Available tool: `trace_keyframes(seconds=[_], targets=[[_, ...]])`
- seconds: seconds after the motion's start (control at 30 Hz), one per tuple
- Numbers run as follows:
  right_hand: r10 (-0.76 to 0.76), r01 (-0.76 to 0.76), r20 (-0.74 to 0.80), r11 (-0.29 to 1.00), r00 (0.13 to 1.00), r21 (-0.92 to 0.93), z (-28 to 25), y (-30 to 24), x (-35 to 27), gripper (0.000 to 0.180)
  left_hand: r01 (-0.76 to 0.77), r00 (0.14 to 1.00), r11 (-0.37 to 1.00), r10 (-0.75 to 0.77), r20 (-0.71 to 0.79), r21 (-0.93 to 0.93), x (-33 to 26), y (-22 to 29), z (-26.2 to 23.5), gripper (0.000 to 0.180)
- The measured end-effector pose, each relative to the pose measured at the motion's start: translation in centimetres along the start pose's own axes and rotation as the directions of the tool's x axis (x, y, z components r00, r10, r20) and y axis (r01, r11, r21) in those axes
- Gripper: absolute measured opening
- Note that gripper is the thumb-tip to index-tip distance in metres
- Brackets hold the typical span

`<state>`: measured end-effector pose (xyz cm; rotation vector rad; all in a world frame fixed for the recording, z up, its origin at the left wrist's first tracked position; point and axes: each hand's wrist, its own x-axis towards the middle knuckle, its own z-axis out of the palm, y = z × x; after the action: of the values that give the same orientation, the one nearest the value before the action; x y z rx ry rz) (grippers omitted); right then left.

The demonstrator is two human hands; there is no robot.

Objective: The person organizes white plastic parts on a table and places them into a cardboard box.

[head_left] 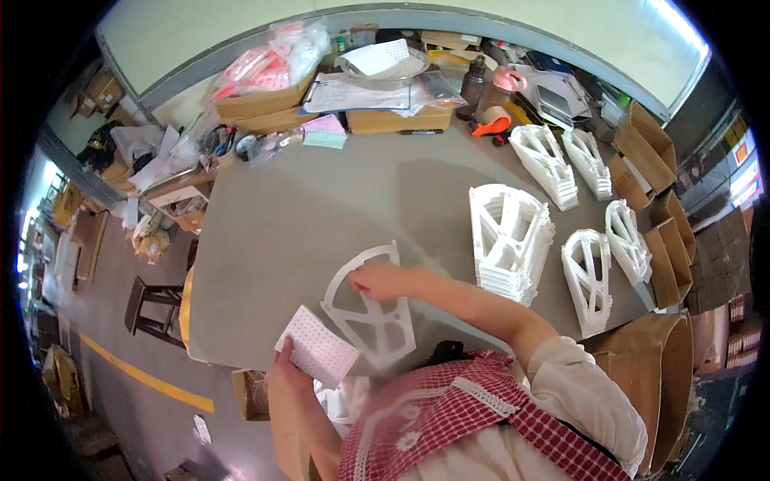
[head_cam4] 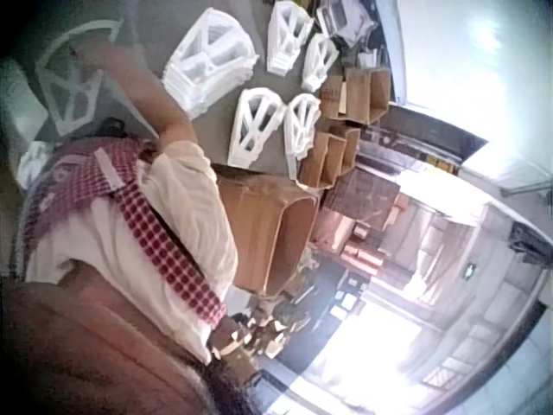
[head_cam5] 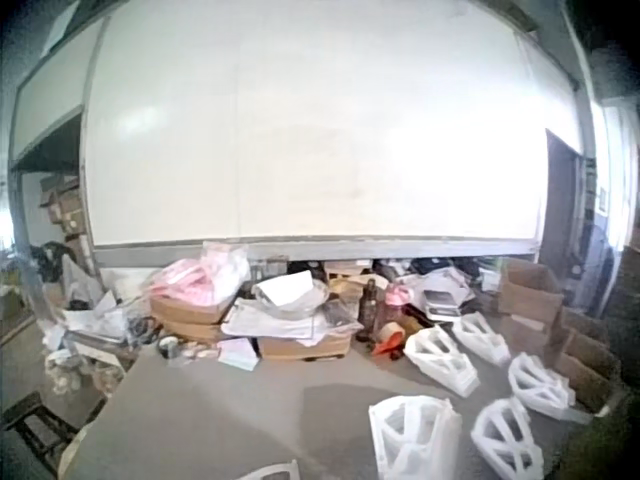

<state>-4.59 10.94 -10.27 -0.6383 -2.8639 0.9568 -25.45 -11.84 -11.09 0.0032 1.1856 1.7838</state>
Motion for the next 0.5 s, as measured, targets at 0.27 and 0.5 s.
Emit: trace_keyframes(seconds=[0.27, 0.5], targets=[[0.243, -0.268, -0.129, 0.933, 0.961, -0.239, -0.1, 0.7, 0.3, 0.024, -0.094, 0.994, 0.994, 0.096, -0.048, 0.048, 0.5, -0.6, -0.9, 0.04], [0.108, -0.112, -0.03, 0.972, 0.994, -0.208, 3.7, -5.2, -7.2, 0.03, -0.015, 0.998, 0.999, 0.017, -0.061, 0.041, -0.9, 0.3, 2.5, 0.039]])
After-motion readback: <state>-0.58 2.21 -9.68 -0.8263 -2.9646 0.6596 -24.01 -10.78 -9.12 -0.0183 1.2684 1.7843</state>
